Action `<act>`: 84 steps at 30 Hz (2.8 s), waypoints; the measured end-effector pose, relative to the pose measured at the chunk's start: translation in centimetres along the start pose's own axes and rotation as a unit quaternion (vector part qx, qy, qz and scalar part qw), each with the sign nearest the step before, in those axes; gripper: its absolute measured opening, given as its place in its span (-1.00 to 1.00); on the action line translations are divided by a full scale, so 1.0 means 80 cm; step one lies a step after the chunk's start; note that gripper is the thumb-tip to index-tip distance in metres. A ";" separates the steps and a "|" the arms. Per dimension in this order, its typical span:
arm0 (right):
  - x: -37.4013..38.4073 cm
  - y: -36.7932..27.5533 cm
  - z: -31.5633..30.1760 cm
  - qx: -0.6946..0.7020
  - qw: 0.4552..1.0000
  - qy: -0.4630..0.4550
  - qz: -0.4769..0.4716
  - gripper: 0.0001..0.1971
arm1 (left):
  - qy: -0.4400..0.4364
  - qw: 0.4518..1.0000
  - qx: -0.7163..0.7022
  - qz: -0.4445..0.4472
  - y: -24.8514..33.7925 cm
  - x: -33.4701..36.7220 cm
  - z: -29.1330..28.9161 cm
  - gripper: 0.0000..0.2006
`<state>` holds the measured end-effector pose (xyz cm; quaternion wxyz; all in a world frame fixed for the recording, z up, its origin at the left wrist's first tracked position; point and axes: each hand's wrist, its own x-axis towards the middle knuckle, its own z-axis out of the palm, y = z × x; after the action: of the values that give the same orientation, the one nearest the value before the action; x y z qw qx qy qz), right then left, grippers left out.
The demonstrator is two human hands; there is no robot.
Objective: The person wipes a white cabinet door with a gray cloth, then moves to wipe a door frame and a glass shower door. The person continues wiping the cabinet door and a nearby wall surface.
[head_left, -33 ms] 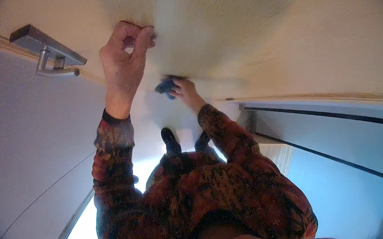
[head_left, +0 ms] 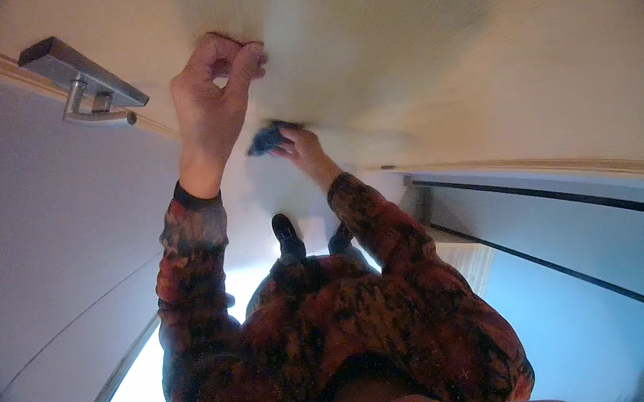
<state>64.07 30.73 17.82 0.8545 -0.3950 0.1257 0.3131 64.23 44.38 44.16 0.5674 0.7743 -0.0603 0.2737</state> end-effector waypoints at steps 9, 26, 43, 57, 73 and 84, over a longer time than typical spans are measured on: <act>-0.148 -0.173 0.101 0.207 0.955 -0.198 -0.077 -0.66 | -0.006 0.999 -0.003 -0.037 0.007 -0.002 0.001 -0.90; -0.324 -0.249 -0.134 -0.101 0.800 0.382 -0.452 -0.88 | -0.110 0.988 -0.108 0.019 0.054 -0.016 0.096 -0.95; -0.383 -0.438 0.012 -0.415 0.197 0.482 -0.746 -0.74 | -0.125 0.985 -0.117 0.029 0.048 -0.019 0.109 -0.93; -0.282 -0.258 -0.155 -0.378 0.391 0.630 -0.555 -0.69 | -0.113 0.988 -0.083 0.062 0.053 -0.022 0.118 -0.86; -0.383 -0.473 -0.084 -0.390 0.105 0.603 -0.688 -0.57 | -0.168 0.979 -0.096 0.066 0.044 -0.021 0.115 -0.86; -0.264 -0.263 -0.239 -0.345 0.427 0.682 -0.483 -0.52 | -0.156 0.981 -0.046 0.107 0.052 -0.021 0.115 -0.85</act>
<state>61.68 -3.23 27.58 0.2942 -0.7381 0.3376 -0.5047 64.42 34.18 44.97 0.5534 0.7697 -0.2427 0.2057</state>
